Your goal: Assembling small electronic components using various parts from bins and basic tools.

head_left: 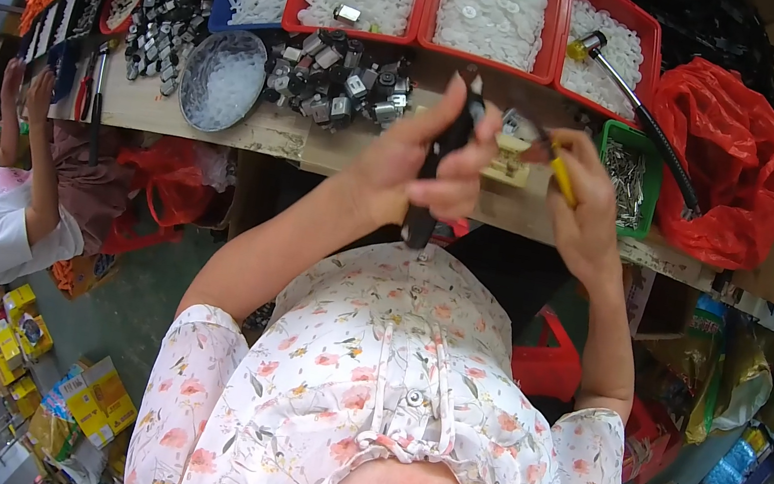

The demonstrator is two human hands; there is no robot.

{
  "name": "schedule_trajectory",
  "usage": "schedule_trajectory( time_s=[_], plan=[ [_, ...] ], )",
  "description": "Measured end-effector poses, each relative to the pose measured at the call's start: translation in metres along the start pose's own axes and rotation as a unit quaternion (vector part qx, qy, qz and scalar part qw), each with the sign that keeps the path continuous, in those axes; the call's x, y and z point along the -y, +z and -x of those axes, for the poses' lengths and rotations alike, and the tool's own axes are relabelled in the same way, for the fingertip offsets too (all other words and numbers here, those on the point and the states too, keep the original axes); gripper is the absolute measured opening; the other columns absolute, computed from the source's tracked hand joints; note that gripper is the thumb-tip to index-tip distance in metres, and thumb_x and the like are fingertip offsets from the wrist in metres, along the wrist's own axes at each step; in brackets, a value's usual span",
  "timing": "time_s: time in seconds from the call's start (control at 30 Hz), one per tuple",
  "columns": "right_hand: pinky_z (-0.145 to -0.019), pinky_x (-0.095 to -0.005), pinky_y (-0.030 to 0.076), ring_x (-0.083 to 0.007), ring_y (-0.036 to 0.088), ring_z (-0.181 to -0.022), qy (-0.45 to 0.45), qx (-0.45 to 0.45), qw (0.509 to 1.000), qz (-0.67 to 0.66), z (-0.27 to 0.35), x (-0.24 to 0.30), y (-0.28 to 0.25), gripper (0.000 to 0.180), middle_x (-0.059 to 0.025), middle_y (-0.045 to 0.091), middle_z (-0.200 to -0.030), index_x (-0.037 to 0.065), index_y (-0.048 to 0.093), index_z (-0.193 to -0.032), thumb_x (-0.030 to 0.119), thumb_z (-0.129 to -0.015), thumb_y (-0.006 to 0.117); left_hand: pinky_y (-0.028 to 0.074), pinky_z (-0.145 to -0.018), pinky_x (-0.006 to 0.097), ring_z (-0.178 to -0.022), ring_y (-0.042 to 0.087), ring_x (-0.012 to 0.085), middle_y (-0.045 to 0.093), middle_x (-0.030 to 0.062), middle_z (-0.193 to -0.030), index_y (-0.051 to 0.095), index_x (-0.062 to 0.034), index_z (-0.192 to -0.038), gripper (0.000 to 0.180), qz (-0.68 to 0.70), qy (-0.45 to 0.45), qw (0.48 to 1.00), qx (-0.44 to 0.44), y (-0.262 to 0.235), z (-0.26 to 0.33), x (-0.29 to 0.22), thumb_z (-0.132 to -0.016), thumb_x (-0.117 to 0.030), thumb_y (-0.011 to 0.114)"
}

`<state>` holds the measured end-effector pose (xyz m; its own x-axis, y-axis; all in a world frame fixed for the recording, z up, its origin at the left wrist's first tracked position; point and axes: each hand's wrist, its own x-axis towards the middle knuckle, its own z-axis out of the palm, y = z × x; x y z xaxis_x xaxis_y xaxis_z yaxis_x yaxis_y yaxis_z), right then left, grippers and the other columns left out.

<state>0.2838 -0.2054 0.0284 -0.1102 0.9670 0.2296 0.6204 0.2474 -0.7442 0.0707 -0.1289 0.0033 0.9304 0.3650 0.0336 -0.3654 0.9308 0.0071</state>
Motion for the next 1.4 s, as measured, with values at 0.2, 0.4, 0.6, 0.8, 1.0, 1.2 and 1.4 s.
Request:
schedule_trajectory(
  time_s=[0.2,0.4,0.6,0.8,1.0,1.2,1.4],
  plan=[
    [-0.102,-0.0341,0.041,-0.029,0.058,-0.117,0.072,0.025,0.993,-0.091,0.003,0.009,-0.001,0.038,-0.0176,0.056,-0.122,-0.007,0.062,-0.111,-0.012,-0.078,0.044,0.036,-0.043,0.024,-0.045,0.045,0.0078,0.05,-0.0002,-0.068,0.056,-0.0071,-0.1,0.038,-0.474,0.087,0.869,-0.11,0.011,-0.001,-0.003,-0.106,-0.043,0.045],
    [-0.111,-0.0414,0.033,-0.038,0.047,-0.131,-0.038,0.069,0.989,0.124,0.01,0.015,-0.006,0.05,-0.021,0.047,-0.14,-0.006,0.058,-0.122,-0.011,-0.074,0.047,0.035,-0.046,0.021,-0.052,0.043,0.0038,0.048,-0.0032,-0.066,0.057,-0.0031,-0.099,0.039,-0.656,0.129,0.735,-0.11,0.014,0.011,-0.006,-0.102,-0.042,0.055],
    [-0.112,-0.0451,0.031,-0.037,0.044,-0.133,-0.053,0.086,0.966,0.24,0.008,0.029,-0.006,0.046,-0.0206,0.048,-0.138,-0.003,0.059,-0.114,-0.009,-0.069,0.054,0.036,-0.046,0.022,-0.052,0.044,0.0036,0.048,-0.0034,-0.066,0.058,-0.0019,-0.1,0.037,-0.739,0.15,0.654,-0.058,0.005,0.011,-0.013,-0.103,-0.039,0.055],
    [-0.106,-0.0435,0.039,-0.0375,0.052,-0.122,-0.024,0.13,0.97,0.206,0.014,0.014,-0.01,0.038,-0.0201,0.052,-0.124,-0.002,0.058,-0.104,-0.01,-0.067,0.057,0.036,-0.045,0.021,-0.051,0.045,0.0042,0.049,-0.0031,-0.067,0.057,-0.0016,-0.099,0.035,-0.706,0.105,0.696,-0.073,0.007,0.011,-0.006,-0.103,-0.037,0.055],
    [-0.098,-0.0402,0.043,-0.0373,0.055,-0.112,-0.026,0.038,0.991,0.127,-0.001,0.003,-0.012,0.031,-0.0205,0.053,-0.115,-0.006,0.059,-0.106,-0.009,-0.075,0.056,0.037,-0.046,0.023,-0.048,0.044,0.0053,0.05,-0.0029,-0.069,0.056,-0.0047,-0.101,0.038,-0.539,0.052,0.829,-0.139,0.007,0.004,-0.007,-0.105,-0.041,0.049],
    [-0.085,-0.0316,0.046,-0.0216,0.057,-0.094,0.039,0.037,0.998,-0.02,-0.005,0.018,0.002,0.015,-0.0124,0.052,-0.105,-0.008,0.062,-0.099,0.004,-0.09,0.061,0.036,-0.055,0.029,-0.048,0.039,0.0107,0.046,-0.0002,-0.068,0.055,-0.0102,-0.1,0.043,-0.036,0.167,0.969,-0.177,0.0,0.008,-0.022,-0.102,-0.052,0.047],
    [-0.065,-0.0266,0.042,-0.0146,0.052,-0.077,-0.01,0.065,0.988,-0.141,-0.005,0.045,0.048,0.035,-0.0074,0.053,-0.094,-0.007,0.065,-0.09,0.021,-0.077,0.083,0.036,-0.051,0.029,-0.045,0.037,0.0117,0.044,0.0008,-0.066,0.055,-0.0104,-0.1,0.043,-0.037,0.201,0.965,-0.165,0.011,0.01,-0.011,-0.103,-0.052,0.045]
  ],
)
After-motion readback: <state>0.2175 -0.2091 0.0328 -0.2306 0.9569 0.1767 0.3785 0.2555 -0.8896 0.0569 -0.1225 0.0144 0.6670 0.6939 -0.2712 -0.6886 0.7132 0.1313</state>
